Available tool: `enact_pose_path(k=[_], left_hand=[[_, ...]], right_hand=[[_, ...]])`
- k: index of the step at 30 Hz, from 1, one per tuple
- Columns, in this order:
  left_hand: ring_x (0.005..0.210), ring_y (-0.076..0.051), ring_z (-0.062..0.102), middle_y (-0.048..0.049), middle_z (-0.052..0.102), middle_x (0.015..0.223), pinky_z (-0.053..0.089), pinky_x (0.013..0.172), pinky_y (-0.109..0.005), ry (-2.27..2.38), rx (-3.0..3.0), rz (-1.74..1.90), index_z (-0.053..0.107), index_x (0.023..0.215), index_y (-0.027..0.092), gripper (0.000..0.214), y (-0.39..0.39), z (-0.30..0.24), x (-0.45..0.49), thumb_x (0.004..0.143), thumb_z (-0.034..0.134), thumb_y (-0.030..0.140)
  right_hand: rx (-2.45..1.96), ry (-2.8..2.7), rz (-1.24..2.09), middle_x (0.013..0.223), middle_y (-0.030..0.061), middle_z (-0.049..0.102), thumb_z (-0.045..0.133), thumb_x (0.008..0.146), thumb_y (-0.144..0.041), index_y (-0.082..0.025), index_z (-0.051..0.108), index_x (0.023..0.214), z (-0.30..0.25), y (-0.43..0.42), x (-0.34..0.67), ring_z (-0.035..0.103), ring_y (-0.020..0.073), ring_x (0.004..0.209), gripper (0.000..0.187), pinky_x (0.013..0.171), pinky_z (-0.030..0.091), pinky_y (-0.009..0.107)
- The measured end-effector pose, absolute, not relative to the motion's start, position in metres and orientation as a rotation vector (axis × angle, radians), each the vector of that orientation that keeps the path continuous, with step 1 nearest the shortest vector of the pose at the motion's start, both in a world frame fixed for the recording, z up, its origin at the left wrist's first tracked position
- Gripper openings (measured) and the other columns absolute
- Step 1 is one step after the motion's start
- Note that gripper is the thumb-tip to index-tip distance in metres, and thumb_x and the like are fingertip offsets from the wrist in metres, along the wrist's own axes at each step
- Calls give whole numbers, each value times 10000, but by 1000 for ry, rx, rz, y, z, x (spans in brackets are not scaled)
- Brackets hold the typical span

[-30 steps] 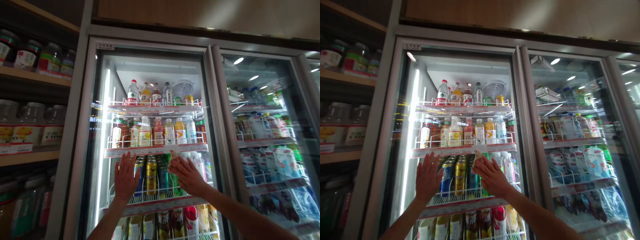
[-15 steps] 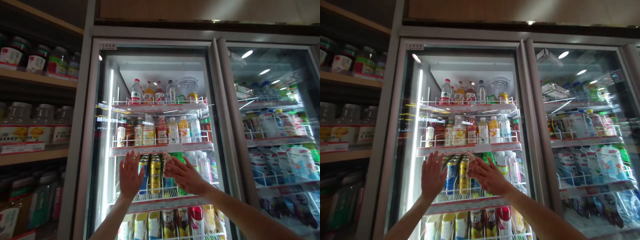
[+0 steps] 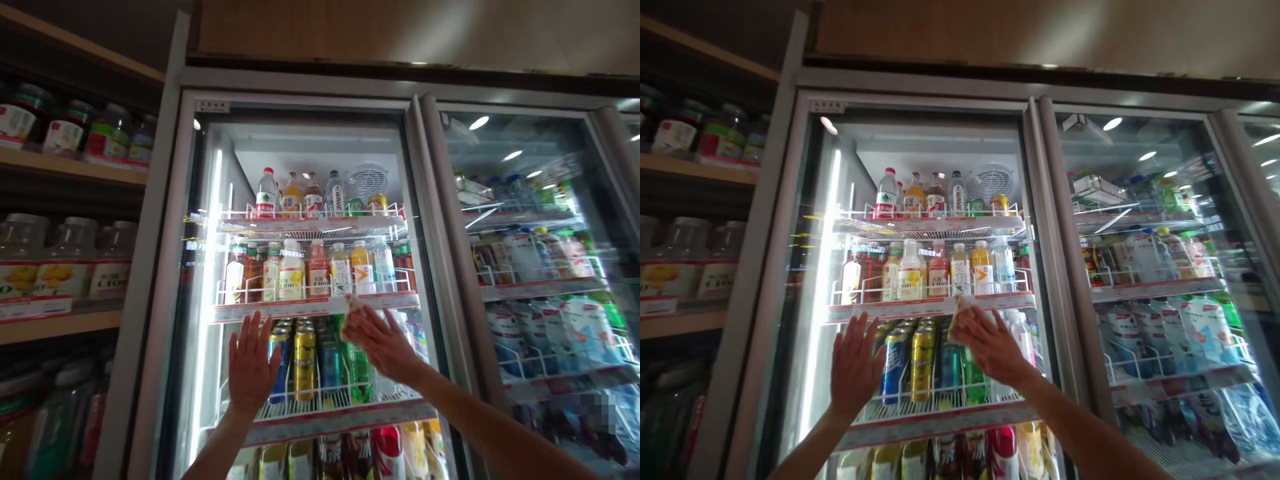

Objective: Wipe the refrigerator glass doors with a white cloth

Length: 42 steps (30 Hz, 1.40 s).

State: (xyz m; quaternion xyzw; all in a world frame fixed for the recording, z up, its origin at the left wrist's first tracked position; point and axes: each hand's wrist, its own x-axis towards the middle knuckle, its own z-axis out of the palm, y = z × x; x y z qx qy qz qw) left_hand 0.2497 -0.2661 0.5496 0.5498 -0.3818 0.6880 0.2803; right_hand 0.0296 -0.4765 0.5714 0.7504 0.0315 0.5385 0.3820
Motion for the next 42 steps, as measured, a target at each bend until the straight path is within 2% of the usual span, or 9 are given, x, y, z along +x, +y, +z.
enact_pose_path(k=[6, 13, 19, 26, 31, 34, 38, 40, 42], left_hand=[[1361, -268, 217, -113, 256, 1468, 189, 1094, -474, -1021, 1477, 1860, 156, 1437, 210, 636, -266, 550, 250, 870, 437, 262], [1364, -254, 213, -106, 271, 1463, 179, 1102, -464, -1020, 1466, 1851, 155, 1438, 221, 642, -266, 550, 249, 868, 447, 267], [1365, -263, 209, -119, 278, 1459, 185, 1095, -474, -1023, 1495, 1842, 165, 1437, 214, 632, -266, 550, 250, 870, 438, 268], [1365, -261, 209, -124, 293, 1452, 180, 1101, -465, -1016, 1488, 1861, 193, 1431, 195, 614, -266, 549, 251, 872, 432, 275], [1365, -262, 208, -119, 279, 1459, 176, 1102, -466, -1016, 1492, 1853, 184, 1433, 199, 614, -266, 549, 250, 872, 422, 270], [1366, -262, 206, -118, 274, 1461, 175, 1102, -468, -1017, 1495, 1854, 170, 1436, 200, 623, -265, 549, 249, 871, 422, 270], [1364, -263, 211, -115, 277, 1460, 176, 1102, -467, -1022, 1502, 1841, 192, 1432, 197, 607, -266, 549, 250, 873, 414, 280], [1364, -264, 212, -115, 279, 1459, 178, 1100, -471, -1018, 1503, 1839, 195, 1431, 198, 603, -266, 549, 250, 874, 412, 283], [1364, -265, 210, -115, 276, 1461, 185, 1097, -474, -1017, 1498, 1845, 183, 1433, 203, 611, -266, 549, 250, 874, 417, 277]], right_hand=[[1675, -477, 1942, 1448, 75, 324, 387, 900, -231, -258, 339, 1387, 640, -514, 10, 213, 285, 1359, 490, 1041, 267, 509], [1971, 152, 1287, 1480, -49, 254, 425, 846, -182, -353, 308, 1385, 578, -473, 32, 138, 240, 1384, 578, 1101, 175, 483], [1789, -333, 1859, 1472, 28, 278, 388, 876, -195, -290, 290, 1405, 647, -488, 31, 162, 271, 1376, 547, 1070, 211, 536], [1914, 165, 1284, 1468, -38, 287, 398, 867, -201, -318, 264, 1407, 599, -480, 35, 141, 216, 1384, 568, 1112, 167, 475], [1754, -224, 1776, 1430, 42, 361, 374, 895, -210, -260, 330, 1389, 652, -510, 21, 200, 251, 1368, 498, 1073, 223, 508], [1673, -385, 2017, 1445, 44, 333, 364, 904, -234, -297, 327, 1389, 660, -509, 27, 225, 280, 1357, 490, 1031, 278, 526], [1842, -116, 1733, 1466, 18, 291, 363, 893, -195, -324, 225, 1424, 618, -493, 32, 179, 259, 1374, 563, 1065, 246, 510], [1875, -76, 1637, 1444, 8, 334, 367, 891, -198, -330, 269, 1408, 614, -496, 26, 207, 248, 1366, 542, 1078, 228, 510], [1839, -291, 1809, 1438, 22, 344, 358, 897, -229, -301, 371, 1366, 636, -507, 17, 222, 263, 1357, 475, 1063, 252, 519]])
